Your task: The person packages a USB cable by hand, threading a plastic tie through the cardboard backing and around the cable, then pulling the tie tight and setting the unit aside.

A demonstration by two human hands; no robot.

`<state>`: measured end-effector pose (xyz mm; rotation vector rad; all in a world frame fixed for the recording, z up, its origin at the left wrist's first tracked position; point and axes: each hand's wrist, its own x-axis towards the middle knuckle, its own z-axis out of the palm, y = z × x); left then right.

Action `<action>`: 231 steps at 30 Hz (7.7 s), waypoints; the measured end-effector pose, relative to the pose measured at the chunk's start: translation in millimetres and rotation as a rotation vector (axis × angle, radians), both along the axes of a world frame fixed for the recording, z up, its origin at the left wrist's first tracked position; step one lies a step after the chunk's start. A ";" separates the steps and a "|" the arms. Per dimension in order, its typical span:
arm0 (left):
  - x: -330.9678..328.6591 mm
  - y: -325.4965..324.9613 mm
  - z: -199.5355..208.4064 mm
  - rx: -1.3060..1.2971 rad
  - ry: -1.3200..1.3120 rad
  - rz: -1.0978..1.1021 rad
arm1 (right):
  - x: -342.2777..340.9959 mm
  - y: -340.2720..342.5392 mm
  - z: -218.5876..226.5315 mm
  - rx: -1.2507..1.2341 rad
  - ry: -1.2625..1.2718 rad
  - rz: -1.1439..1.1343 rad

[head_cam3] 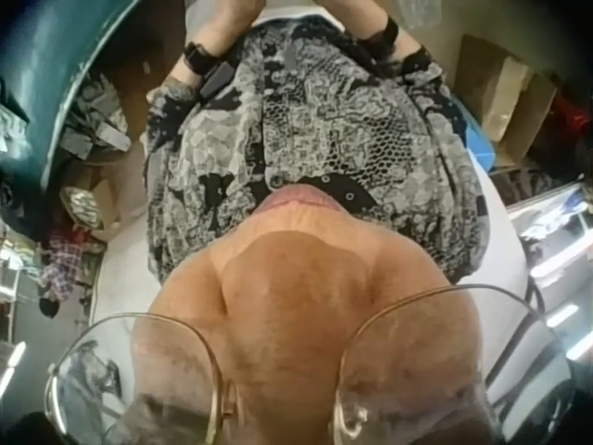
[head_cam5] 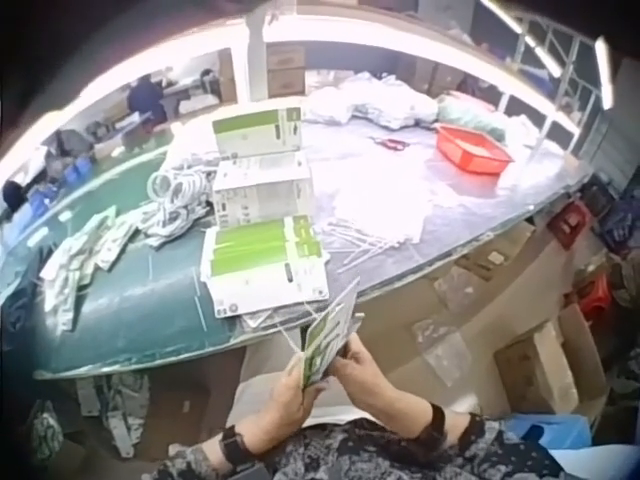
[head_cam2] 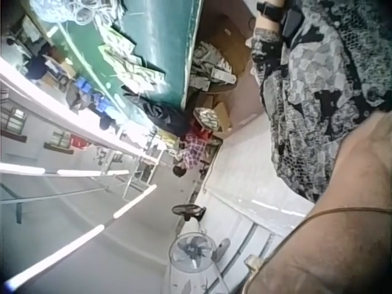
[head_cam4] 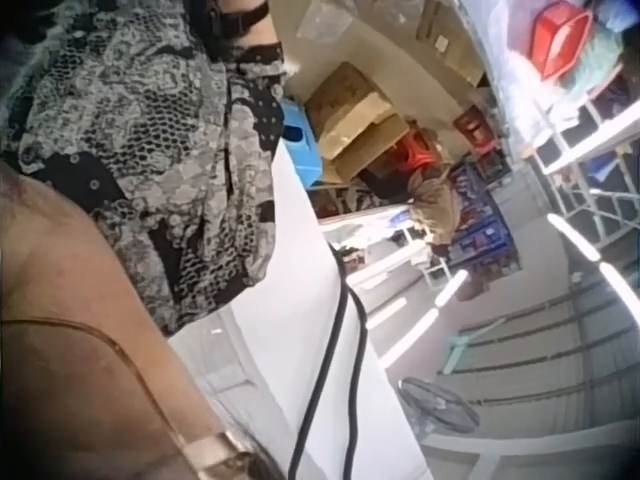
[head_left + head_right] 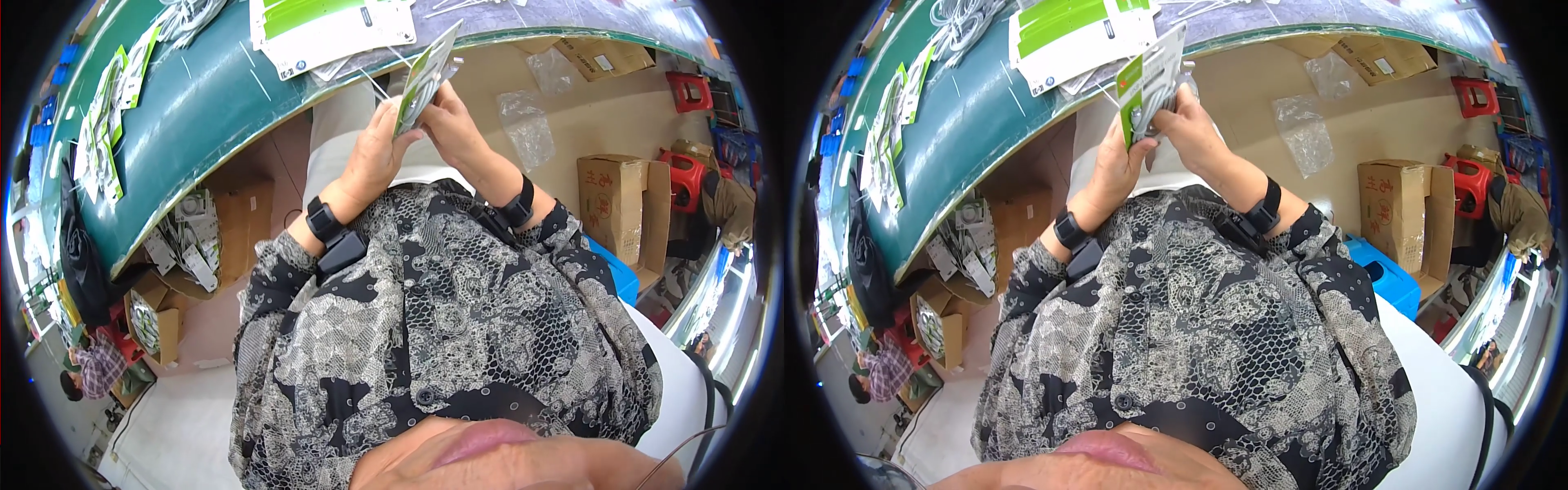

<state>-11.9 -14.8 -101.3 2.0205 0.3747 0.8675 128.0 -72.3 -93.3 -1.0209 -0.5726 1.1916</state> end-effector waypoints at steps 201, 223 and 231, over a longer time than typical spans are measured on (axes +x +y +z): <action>-3.4 62.6 39.3 -0.852 -0.555 -0.223 | 8.8 47.0 65.2 0.141 -0.406 -0.092; -8.2 55.3 44.7 -0.698 -0.478 -0.272 | 15.2 38.1 74.6 0.278 -0.232 0.006; -6.1 52.6 40.0 -0.722 -0.494 -0.262 | 10.9 37.6 73.6 0.250 -0.238 -0.077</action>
